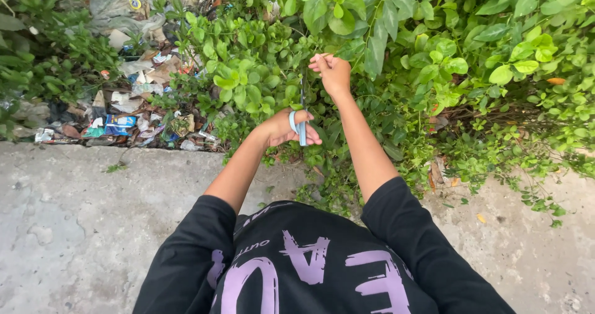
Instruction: Pruning leaves and small branches from a bush using scissors.
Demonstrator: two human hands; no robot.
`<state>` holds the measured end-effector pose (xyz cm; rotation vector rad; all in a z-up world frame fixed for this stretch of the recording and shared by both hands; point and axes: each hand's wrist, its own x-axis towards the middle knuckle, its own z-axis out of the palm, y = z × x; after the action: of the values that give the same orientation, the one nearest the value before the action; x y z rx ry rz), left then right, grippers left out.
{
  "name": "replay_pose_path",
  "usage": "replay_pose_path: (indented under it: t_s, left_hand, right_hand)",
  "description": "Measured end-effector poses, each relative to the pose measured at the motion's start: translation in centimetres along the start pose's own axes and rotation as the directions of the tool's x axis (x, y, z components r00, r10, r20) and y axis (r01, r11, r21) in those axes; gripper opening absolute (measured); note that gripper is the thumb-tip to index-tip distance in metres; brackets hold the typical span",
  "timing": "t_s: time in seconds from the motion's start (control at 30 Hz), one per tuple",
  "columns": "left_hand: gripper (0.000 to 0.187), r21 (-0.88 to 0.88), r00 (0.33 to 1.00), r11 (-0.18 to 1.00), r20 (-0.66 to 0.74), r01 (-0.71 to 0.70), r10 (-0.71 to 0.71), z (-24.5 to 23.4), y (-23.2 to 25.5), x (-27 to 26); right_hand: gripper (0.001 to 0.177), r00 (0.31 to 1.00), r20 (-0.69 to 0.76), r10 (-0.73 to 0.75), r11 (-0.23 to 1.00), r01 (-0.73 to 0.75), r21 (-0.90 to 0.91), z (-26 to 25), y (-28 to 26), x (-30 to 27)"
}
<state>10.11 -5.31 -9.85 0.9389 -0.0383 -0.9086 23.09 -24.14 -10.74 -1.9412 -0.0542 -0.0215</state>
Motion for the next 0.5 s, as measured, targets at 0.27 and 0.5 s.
replay_pose_path:
  t_s: [0.27, 0.5]
  left_hand:
    - [0.042, -0.037, 0.999, 0.999, 0.038, 0.029, -0.028, -3.3, -2.2, 6.0]
    - [0.043, 0.068, 1.000, 0.998, 0.013, 0.002, -0.003, -4.8, -3.5, 6.8]
  right_hand:
    - [0.031, 0.998, 0.019, 0.054, 0.997, -0.055, 0.050, -1.1, 1.1, -0.1]
    - [0.035, 0.999, -0.011, 0.051, 0.997, -0.051, 0.066, -1.7, 1.1, -0.3]
